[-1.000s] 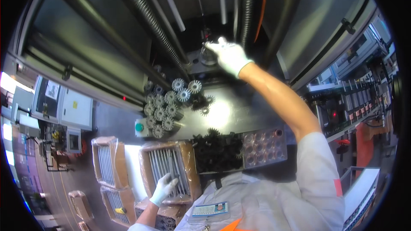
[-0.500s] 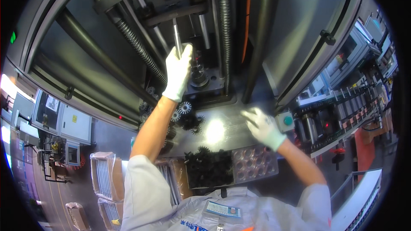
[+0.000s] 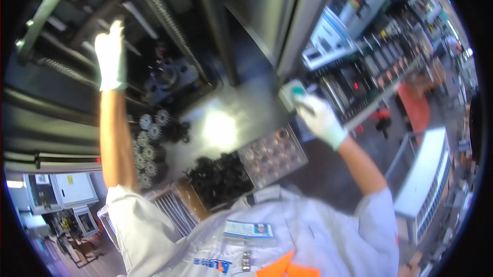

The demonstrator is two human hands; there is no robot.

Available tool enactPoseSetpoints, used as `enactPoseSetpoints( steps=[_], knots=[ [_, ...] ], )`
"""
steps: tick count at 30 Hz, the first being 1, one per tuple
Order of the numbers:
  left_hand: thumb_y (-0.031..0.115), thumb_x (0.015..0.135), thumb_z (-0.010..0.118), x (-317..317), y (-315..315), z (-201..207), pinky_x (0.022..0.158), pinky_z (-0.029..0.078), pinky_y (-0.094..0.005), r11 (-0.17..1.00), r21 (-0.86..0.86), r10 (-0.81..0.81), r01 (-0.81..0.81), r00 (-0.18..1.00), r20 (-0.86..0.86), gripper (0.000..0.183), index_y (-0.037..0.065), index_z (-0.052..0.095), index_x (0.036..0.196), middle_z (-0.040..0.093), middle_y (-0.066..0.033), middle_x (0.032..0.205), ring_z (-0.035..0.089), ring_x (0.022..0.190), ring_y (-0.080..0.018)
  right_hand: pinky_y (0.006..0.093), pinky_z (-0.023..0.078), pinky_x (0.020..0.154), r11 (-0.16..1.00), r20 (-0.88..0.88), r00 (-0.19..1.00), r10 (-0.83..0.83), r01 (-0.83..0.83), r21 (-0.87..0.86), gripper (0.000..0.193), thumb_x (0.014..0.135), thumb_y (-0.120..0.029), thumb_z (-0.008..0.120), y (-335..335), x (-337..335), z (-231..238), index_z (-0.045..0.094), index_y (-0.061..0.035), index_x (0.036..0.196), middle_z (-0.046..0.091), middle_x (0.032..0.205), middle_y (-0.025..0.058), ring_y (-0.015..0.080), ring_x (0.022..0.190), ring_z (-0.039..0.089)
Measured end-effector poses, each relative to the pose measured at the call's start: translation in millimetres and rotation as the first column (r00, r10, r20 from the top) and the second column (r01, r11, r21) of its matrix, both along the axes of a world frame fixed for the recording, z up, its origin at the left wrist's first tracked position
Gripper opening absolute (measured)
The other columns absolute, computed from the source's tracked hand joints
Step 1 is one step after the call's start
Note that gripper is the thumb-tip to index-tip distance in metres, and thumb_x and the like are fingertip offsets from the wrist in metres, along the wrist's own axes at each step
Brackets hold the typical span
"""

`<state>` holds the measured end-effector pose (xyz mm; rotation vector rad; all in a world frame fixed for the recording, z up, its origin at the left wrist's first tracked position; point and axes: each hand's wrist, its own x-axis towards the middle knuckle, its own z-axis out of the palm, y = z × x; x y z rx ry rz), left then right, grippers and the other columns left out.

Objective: The person places gear-like components into a press machine, operates the press, and kemudian organizes finished rotor components into a storage rack.

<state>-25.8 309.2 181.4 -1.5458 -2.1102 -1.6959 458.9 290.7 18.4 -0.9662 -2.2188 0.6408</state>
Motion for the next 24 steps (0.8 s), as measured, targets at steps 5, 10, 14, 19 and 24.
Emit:
enactPoseSetpoints(
  steps=[5, 10, 14, 19, 24],
  knots=[
    [0.019, 0.091, 0.069, 152.2, -87.2, -88.1, 0.100, 0.046, -0.0358, 0.959, -0.075, -0.282, 0.274, 0.952, -0.116, 0.039, -0.002, 0.062, 0.124, 0.063, -0.0148, 0.123, 0.060, 0.111, -0.0234, 0.0396, 0.051, 0.096, 0.977, -0.017, 0.989, -0.145, 0.146, 0.153, 0.032, 0.092, -0.005, 0.058, 34.8, -0.3, 19.7, 0.064, -0.0026, 0.123, 0.066, 0.121, 0.0174, 0.0327, 0.110, 0.065],
    [0.019, 0.088, 0.070, 267.6, -143.5, -199.9, 0.079, 0.055, -0.0377, 0.615, -0.518, -0.622, 0.594, 0.770, 0.144, 0.030, 0.010, 0.069, 0.116, 0.072, -0.0118, 0.101, 0.070, 0.088, -0.0280, 0.0450, 0.053, 0.089, 0.971, 0.456, 0.888, -0.048, -0.066, 0.232, 0.034, 0.092, -0.008, 0.046, 33.0, 10.2, -45.6, 0.063, -0.0067, 0.122, 0.068, 0.115, 0.0172, 0.0325, 0.106, 0.067],
    [0.026, 0.091, 0.066, 299.6, -124.5, -241.6, 0.071, 0.053, -0.0455, 0.557, -0.714, -0.740, 0.425, 0.645, -0.193, 0.027, 0.015, 0.066, 0.116, 0.068, -0.0101, 0.099, 0.069, 0.085, -0.0304, 0.0443, 0.055, 0.079, 0.984, 0.444, 0.888, -0.120, 0.048, 0.170, 0.032, 0.094, -0.018, 0.051, -1.1, 3.8, -24.4, 0.064, -0.0096, 0.122, 0.069, 0.112, 0.0174, 0.0329, 0.097, 0.069],
    [0.025, 0.090, 0.064, 317.0, -103.5, -261.0, 0.071, 0.053, -0.0480, 0.478, -0.811, -0.812, 0.336, 0.521, -0.263, 0.021, 0.014, 0.065, 0.108, 0.063, -0.0125, 0.098, 0.067, 0.086, -0.0341, 0.0443, 0.053, 0.087, 0.894, 0.627, 0.779, -0.031, 0.302, -0.331, 0.044, 0.091, -0.040, 0.061, -74.3, 26.4, -82.7, 0.065, -0.0117, 0.124, 0.070, 0.110, 0.0159, 0.0321, 0.103, 0.068],
    [0.021, 0.087, 0.071, 317.9, -93.7, -246.0, 0.074, 0.054, -0.0437, 0.506, -0.735, -0.761, 0.452, 0.635, -0.133, 0.018, 0.009, 0.068, 0.099, 0.060, -0.0155, 0.104, 0.066, 0.085, -0.0334, 0.0430, 0.052, 0.089, 0.782, 0.278, 0.938, -0.206, 0.328, -0.530, 0.039, 0.087, -0.034, 0.064, -81.3, 35.1, -102.7, 0.071, -0.0081, 0.116, 0.071, 0.106, 0.0182, 0.0346, 0.102, 0.067]
  ],
)
